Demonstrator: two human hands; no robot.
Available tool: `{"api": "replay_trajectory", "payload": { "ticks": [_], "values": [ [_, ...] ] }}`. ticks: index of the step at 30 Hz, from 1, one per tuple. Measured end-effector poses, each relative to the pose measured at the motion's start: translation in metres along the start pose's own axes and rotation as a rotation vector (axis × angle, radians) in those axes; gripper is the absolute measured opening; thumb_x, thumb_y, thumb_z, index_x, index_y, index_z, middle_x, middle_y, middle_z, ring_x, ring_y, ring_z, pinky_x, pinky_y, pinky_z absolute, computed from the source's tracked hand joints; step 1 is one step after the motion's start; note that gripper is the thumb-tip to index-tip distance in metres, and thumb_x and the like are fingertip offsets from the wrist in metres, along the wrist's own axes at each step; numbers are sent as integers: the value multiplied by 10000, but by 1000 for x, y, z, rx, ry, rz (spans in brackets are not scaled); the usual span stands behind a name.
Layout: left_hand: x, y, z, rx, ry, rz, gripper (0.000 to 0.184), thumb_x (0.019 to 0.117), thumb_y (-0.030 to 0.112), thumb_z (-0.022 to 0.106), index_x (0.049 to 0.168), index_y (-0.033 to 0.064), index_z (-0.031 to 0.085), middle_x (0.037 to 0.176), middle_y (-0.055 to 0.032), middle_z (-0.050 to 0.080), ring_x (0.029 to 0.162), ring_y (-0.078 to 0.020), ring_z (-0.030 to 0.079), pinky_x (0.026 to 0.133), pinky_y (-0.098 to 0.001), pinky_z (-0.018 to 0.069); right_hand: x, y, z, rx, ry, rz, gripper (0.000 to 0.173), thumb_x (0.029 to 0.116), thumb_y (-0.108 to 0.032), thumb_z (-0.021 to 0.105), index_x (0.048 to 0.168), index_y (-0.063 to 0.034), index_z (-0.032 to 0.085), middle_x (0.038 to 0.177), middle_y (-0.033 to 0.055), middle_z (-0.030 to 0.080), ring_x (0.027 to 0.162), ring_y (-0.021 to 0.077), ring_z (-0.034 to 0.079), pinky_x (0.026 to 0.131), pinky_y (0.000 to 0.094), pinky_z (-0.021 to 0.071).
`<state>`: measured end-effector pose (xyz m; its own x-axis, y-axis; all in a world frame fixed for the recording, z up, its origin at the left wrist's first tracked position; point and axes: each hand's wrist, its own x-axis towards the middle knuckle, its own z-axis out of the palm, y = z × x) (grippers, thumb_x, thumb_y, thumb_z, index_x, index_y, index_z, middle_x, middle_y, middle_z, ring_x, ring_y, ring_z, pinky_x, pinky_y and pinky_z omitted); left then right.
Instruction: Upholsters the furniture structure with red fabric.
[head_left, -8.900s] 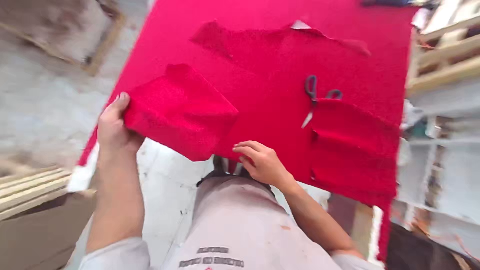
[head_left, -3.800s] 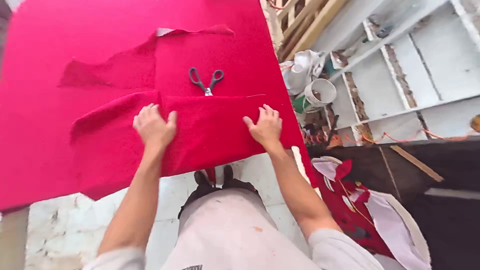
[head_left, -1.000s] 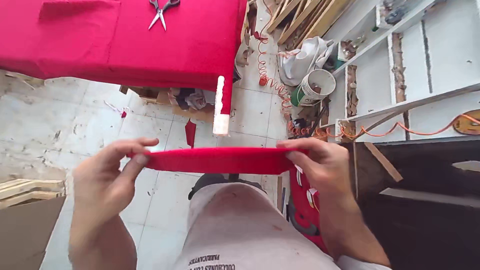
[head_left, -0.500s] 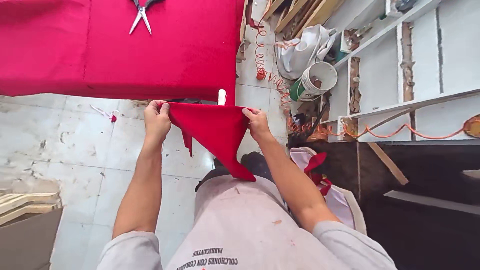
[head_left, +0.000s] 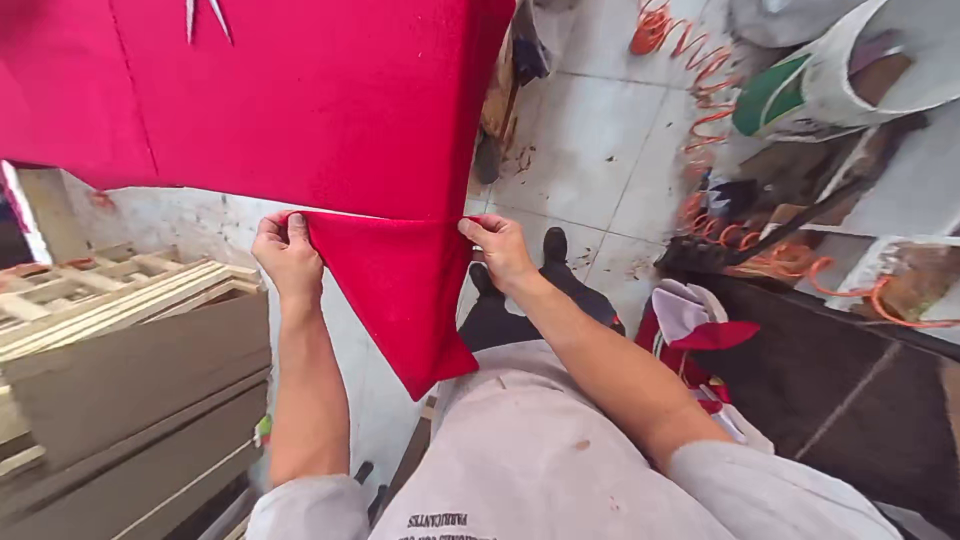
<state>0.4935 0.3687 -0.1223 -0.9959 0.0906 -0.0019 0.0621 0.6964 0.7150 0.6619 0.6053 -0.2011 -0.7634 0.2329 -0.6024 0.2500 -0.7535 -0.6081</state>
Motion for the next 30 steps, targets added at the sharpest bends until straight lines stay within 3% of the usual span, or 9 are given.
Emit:
{"api": "replay_trajectory", "payload": {
  "ticks": [4,9,22,24,26,27,28,29,30],
  "values": [
    [-5,6,8,79,41,-37,160,1040,135,562,1110,-1,609,894,29,649,782,1,644,773,-223,566,9,2,-8,67,-116,85,102,966,-93,701,1019,-6,706,871,77,710,740,148,692,677,345,621],
    [-9,20,14,116,122,-27,138,1045,108,545,1097,1,615,896,40,647,792,5,640,774,-207,558,7,7,-11,109,-132,158,108,968,-55,685,1058,-1,710,907,78,720,787,148,704,712,339,624],
    [-7,24,27,201,146,-79,121,1029,128,588,1078,19,608,858,44,634,733,-3,621,731,-222,549,21,10,-16,260,-274,369,143,1007,-87,630,1134,-33,668,962,58,697,829,142,686,772,336,605],
    [-11,25,25,295,192,-80,212,1009,153,615,1151,-5,606,983,-30,665,837,-59,654,784,-261,564,22,10,-18,230,-302,389,164,1014,-118,627,1160,-50,658,985,46,694,847,136,686,787,335,603],
    [-34,58,22,437,211,-52,495,1020,216,570,1414,-70,480,1368,-209,575,1205,-216,602,1010,-353,512,21,9,-18,215,-313,402,176,1018,-123,622,1173,-47,655,992,49,695,849,137,685,796,336,600],
    [-53,85,28,514,247,30,508,1022,210,546,1413,-105,467,1379,-262,545,1229,-263,583,1007,-360,509,24,8,-17,216,-321,397,186,1021,-119,614,1185,-39,651,995,57,696,849,140,685,801,339,599],
    [-77,109,43,564,267,129,449,1017,191,561,1323,-135,526,1287,-293,565,1154,-293,595,949,-364,522,27,8,-18,224,-329,390,193,1025,-113,607,1195,-30,645,993,62,696,848,143,685,806,342,599],
    [-102,127,62,592,231,199,381,1005,190,598,1216,-127,598,1209,-295,595,1107,-315,616,933,-385,537,28,8,-18,228,-336,386,194,1029,-115,597,1199,-30,639,985,58,694,843,138,684,807,337,598],
    [-125,137,82,618,161,215,359,990,232,632,1167,-79,662,1204,-278,624,1141,-339,621,984,-424,528,26,10,-18,235,-339,391,199,1031,-120,589,1206,-35,632,983,57,696,848,139,686,813,336,598]
  ]
}}
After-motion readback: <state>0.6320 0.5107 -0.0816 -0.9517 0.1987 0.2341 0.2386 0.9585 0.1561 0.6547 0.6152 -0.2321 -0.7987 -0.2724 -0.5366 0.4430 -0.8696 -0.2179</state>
